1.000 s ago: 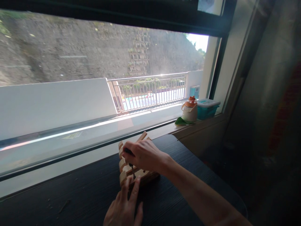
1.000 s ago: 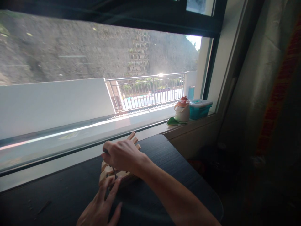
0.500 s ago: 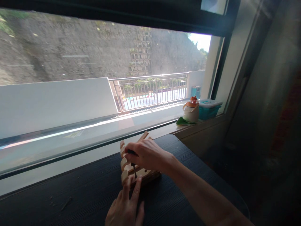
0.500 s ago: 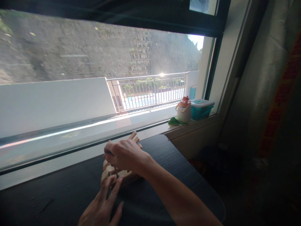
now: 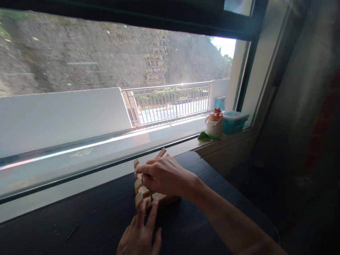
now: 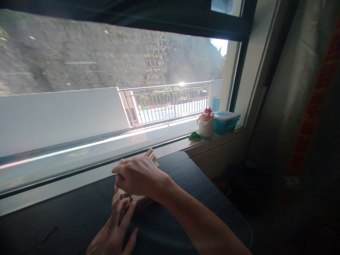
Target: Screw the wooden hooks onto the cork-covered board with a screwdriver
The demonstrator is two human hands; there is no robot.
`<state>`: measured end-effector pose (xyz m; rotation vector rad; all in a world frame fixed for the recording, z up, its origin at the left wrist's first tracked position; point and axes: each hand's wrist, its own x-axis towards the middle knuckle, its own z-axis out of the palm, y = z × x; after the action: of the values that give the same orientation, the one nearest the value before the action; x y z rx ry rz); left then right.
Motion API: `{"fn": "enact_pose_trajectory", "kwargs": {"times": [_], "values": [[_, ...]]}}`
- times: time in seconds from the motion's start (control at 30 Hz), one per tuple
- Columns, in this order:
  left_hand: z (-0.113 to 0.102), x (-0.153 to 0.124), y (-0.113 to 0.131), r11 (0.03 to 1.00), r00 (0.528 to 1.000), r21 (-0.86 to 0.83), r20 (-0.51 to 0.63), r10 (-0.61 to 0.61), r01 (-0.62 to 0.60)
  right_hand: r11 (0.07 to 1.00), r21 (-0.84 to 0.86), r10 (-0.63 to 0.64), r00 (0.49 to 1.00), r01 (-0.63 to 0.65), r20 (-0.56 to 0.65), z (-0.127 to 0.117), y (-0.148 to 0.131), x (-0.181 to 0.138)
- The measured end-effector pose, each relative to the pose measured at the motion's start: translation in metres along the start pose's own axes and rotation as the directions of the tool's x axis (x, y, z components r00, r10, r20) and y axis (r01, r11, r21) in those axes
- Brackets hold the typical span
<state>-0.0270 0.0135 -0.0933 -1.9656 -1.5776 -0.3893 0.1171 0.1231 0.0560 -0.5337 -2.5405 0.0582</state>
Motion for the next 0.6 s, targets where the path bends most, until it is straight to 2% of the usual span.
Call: {"fn": "enact_pose_trajectory", "kwargs": {"times": [0.3, 0.53, 0.6], "values": [[-0.002, 0.004, 0.002, 0.999, 0.999, 0.043, -0.021, 0.028, -0.027, 0.998, 0.061, 0.0, 1.0, 0.002, -0.026, 0.01, 0.008, 0.004], [-0.002, 0.003, 0.0, 1.0, 1.0, 0.026, -0.013, 0.013, -0.012, 0.997, 0.013, 0.077, 0.996, -0.077, -0.04, 0.014, 0.009, 0.006], [-0.002, 0.003, 0.0, 1.0, 1.0, 0.023, -0.015, 0.016, -0.016, 0.998, 0.009, 0.063, 0.997, -0.062, -0.046, 0.012, 0.006, 0.005]]}}
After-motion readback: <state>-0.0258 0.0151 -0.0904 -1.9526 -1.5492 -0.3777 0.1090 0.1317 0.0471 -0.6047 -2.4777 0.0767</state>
